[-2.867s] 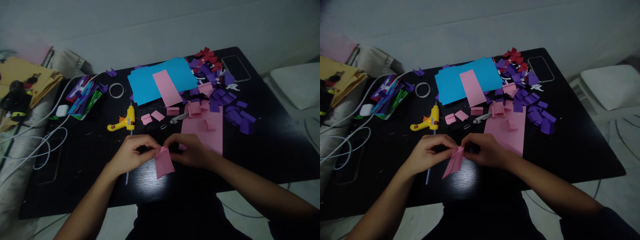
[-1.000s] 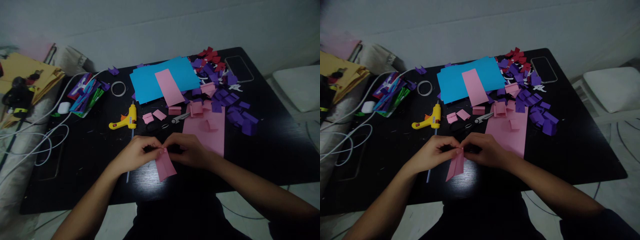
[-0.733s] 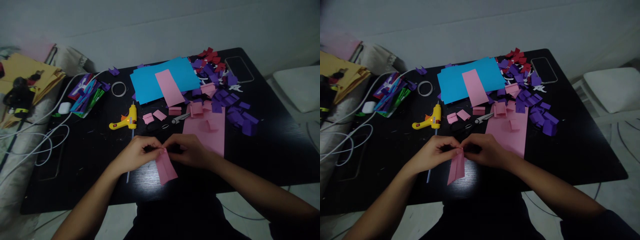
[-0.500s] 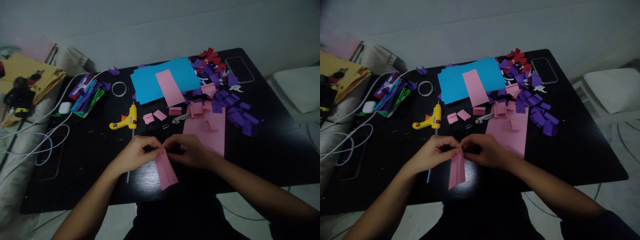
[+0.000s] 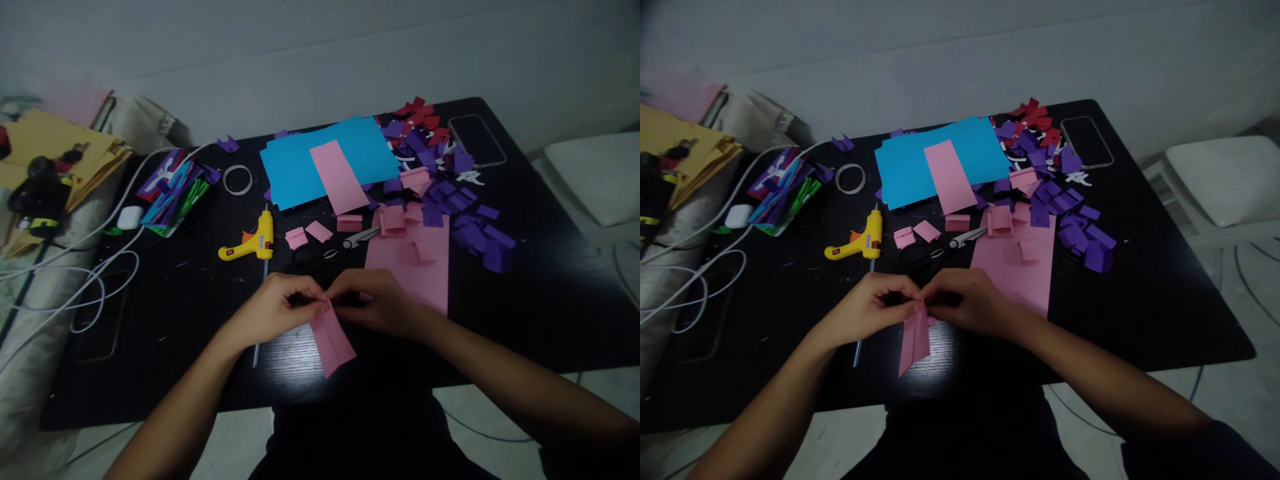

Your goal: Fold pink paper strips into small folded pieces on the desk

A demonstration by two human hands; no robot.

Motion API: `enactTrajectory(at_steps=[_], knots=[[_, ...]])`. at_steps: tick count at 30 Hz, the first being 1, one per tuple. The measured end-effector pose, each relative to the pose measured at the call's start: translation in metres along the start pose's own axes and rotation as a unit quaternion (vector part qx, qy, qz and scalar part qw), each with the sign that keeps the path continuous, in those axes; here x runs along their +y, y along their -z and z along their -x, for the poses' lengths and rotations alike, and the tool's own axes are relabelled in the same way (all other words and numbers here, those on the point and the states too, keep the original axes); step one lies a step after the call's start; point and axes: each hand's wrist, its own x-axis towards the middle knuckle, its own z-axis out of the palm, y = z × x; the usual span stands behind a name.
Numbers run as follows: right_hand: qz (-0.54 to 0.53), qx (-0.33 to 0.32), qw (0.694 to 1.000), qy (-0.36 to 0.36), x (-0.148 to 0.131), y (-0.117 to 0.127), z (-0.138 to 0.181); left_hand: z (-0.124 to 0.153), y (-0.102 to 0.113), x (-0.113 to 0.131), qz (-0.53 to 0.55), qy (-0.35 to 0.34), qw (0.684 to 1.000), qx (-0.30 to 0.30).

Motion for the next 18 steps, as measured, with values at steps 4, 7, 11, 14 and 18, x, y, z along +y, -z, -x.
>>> enactTrajectory(at_steps=[4,7,11,14,18], knots=[[-0.001,-0.002,1.0,0.008,0.0015,0.0,-0.0001,-0.0007,-0.0008,-0.0003,-0.011,-0.003,1.0,0.001],[-0.002,-0.003,1.0,-0.005,0.0008,0.0001,0.0,-0.001,-0.0014,-0.0007,-0.021,-0.009,1.0,0.006],[-0.016,-0.004,1.0,-0.026,-0.0013,0.0007,-0.0004,-0.0008,-0.0021,-0.0016,-0.016,-0.002,1.0,0.006],[-0.012,-0.006,0.999,-0.032,-0.0017,0.002,-0.0008,-0.0004,-0.002,-0.0021,-0.003,0.01,1.0,0.01],[-0.003,-0.011,1.0,-0.028,0.0003,0.0032,-0.0008,0.0001,0.0003,-0.0014,0.008,0.017,1.0,0.006]])
